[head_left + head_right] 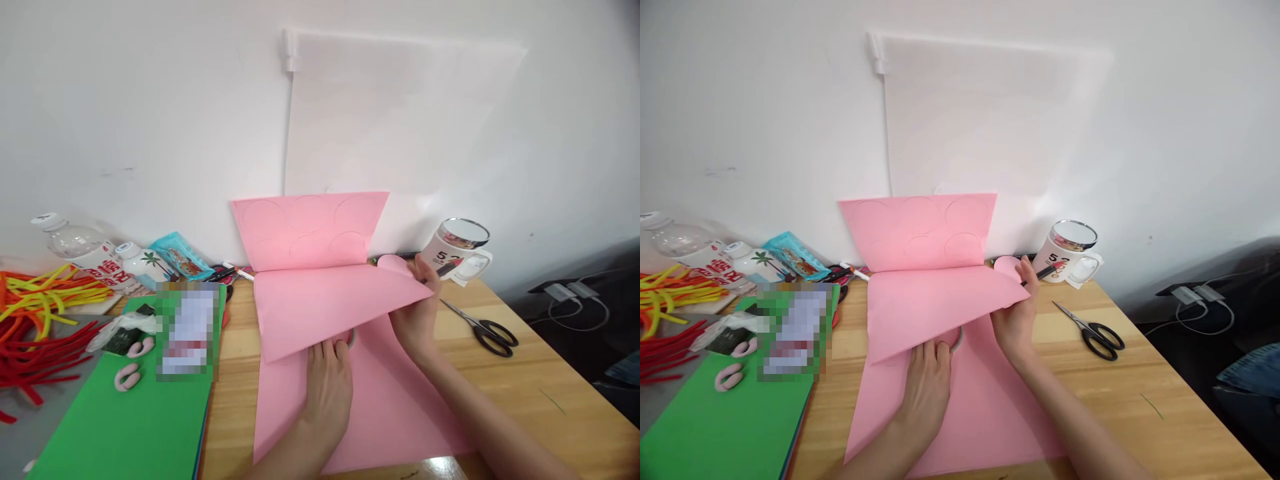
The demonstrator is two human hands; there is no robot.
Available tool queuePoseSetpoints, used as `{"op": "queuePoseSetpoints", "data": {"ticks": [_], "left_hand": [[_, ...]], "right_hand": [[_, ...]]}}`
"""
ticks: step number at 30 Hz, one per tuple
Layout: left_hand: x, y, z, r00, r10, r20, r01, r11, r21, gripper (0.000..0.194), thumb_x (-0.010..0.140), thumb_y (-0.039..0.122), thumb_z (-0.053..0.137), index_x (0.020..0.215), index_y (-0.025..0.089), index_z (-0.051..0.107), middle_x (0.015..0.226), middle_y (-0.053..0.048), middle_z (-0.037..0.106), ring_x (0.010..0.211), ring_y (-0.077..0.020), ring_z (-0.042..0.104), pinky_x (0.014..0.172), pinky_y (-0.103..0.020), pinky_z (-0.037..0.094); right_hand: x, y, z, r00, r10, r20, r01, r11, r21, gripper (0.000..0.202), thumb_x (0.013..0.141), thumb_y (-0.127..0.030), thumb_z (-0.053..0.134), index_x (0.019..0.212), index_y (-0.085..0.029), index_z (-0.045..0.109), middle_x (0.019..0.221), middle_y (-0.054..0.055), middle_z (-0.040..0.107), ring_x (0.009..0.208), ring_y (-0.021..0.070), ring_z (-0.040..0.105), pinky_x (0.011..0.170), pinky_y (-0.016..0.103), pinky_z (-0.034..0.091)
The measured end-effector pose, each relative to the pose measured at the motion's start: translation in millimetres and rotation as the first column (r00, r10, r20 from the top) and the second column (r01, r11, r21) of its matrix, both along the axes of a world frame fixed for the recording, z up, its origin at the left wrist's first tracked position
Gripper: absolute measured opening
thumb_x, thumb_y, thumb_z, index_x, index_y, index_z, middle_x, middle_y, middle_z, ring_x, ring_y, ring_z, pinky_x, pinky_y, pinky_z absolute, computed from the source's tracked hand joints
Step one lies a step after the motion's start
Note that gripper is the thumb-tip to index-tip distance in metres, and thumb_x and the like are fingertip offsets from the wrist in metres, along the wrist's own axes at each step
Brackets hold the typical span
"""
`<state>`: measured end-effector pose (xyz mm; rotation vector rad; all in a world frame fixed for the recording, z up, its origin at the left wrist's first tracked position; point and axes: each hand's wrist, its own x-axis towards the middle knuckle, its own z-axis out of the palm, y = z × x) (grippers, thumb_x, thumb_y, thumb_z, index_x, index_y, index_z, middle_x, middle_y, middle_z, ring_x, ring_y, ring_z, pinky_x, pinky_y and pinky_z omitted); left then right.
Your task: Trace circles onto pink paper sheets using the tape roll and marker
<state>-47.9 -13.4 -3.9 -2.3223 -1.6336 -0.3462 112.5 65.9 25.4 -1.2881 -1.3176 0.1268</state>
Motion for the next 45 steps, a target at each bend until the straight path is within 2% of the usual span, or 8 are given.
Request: {"op": "queuePoseSetpoints", "data": {"ticks": [4,9,14,22,29,37,42,45], "left_hand": [[-1.3,-1.3,2.4,1.000,-0.007,0.021,0.006,0.998,0.061,0.016,0.071,-0.001,0.057,0.081,0.011,0.059,0.097,-0.011,0.059,0.102,-0.0275,0.058,0.085,-0.044,0.053],[-2.1,-3.9,0.8,1.000,-0.018,-0.005,0.018,0.998,0.059,0.020,0.070,0.000,0.059,0.088,0.011,0.060,0.112,-0.015,0.058,0.124,-0.0315,0.047,0.096,-0.048,0.048],[-1.0,-4.3,-0.2,1.000,-0.007,0.011,0.006,0.998,0.068,0.023,0.071,-0.002,0.059,0.089,0.011,0.060,0.114,-0.015,0.058,0.126,-0.0305,0.046,0.100,-0.045,0.047],[-0.9,-2.4,4.2,0.999,-0.013,-0.049,0.020,0.991,0.132,0.022,0.068,-0.008,0.054,0.079,0.011,0.059,0.101,-0.012,0.061,0.122,-0.0294,0.051,0.097,-0.042,0.049],[-1.5,-2.6,4.2,0.999,-0.021,-0.034,0.025,0.992,0.124,0.020,0.070,-0.006,0.055,0.080,0.010,0.057,0.106,-0.015,0.061,0.122,-0.0318,0.050,0.097,-0.044,0.049],[-2.6,-1.1,1.9,0.999,-0.032,0.001,0.032,0.993,0.117,0.020,0.069,-0.007,0.054,0.080,0.010,0.057,0.112,-0.018,0.060,0.122,-0.0340,0.051,0.097,-0.048,0.048],[-2.6,-0.2,3.2,0.999,-0.023,0.023,0.020,0.992,0.123,0.009,0.075,0.002,0.056,0.080,0.009,0.058,0.117,-0.022,0.059,0.119,-0.0374,0.053,0.097,-0.054,0.047],[-3.3,0.0,4.5,0.999,-0.037,0.012,0.035,0.993,0.117,0.011,0.076,0.001,0.055,0.082,0.009,0.059,0.118,-0.023,0.059,0.119,-0.0369,0.053,0.095,-0.052,0.048]], "right_hand": [[5.1,28.0,11.7,0.989,0.096,0.110,-0.113,0.981,0.161,0.016,0.086,-0.028,0.051,0.101,-0.022,0.051,0.102,0.009,0.062,0.110,0.0257,0.057,0.093,0.046,0.046],[-2.5,66.0,38.2,0.985,-0.162,0.058,0.161,0.986,0.034,0.023,0.085,-0.040,0.057,0.094,-0.019,0.052,0.082,0.005,0.056,0.078,0.0219,0.058,0.076,0.039,0.050],[-7.3,99.3,46.8,0.971,-0.238,-0.006,0.238,0.969,0.063,0.034,0.084,-0.034,0.056,0.113,-0.017,0.051,0.098,0.008,0.059,0.089,0.0231,0.059,0.083,0.040,0.048],[-1.7,123.0,32.3,0.977,-0.215,0.003,0.213,0.972,0.097,0.054,0.086,-0.032,0.055,0.136,-0.021,0.039,0.122,0.016,0.055,0.107,0.0301,0.057,0.091,0.050,0.046],[-2.5,124.7,29.9,0.975,-0.217,0.049,0.213,0.975,0.064,0.061,0.082,-0.027,0.057,0.139,-0.018,0.039,0.115,0.014,0.052,0.109,0.0270,0.053,0.094,0.047,0.045],[4.8,118.3,26.9,0.970,-0.236,0.051,0.228,0.965,0.129,0.057,0.085,-0.030,0.054,0.139,-0.025,0.036,0.115,0.011,0.040,0.114,0.0270,0.049,0.098,0.050,0.040],[7.1,88.7,38.7,0.976,-0.204,0.073,0.188,0.964,0.186,0.048,0.088,-0.032,0.051,0.135,-0.022,0.043,0.118,0.013,0.048,0.113,0.0271,0.052,0.094,0.048,0.044],[5.0,53.2,45.6,0.998,-0.066,0.007,0.064,0.982,0.177,0.037,0.094,-0.033,0.043,0.128,-0.020,0.051,0.105,0.011,0.061,0.101,0.0231,0.060,0.089,0.044,0.049]]}}
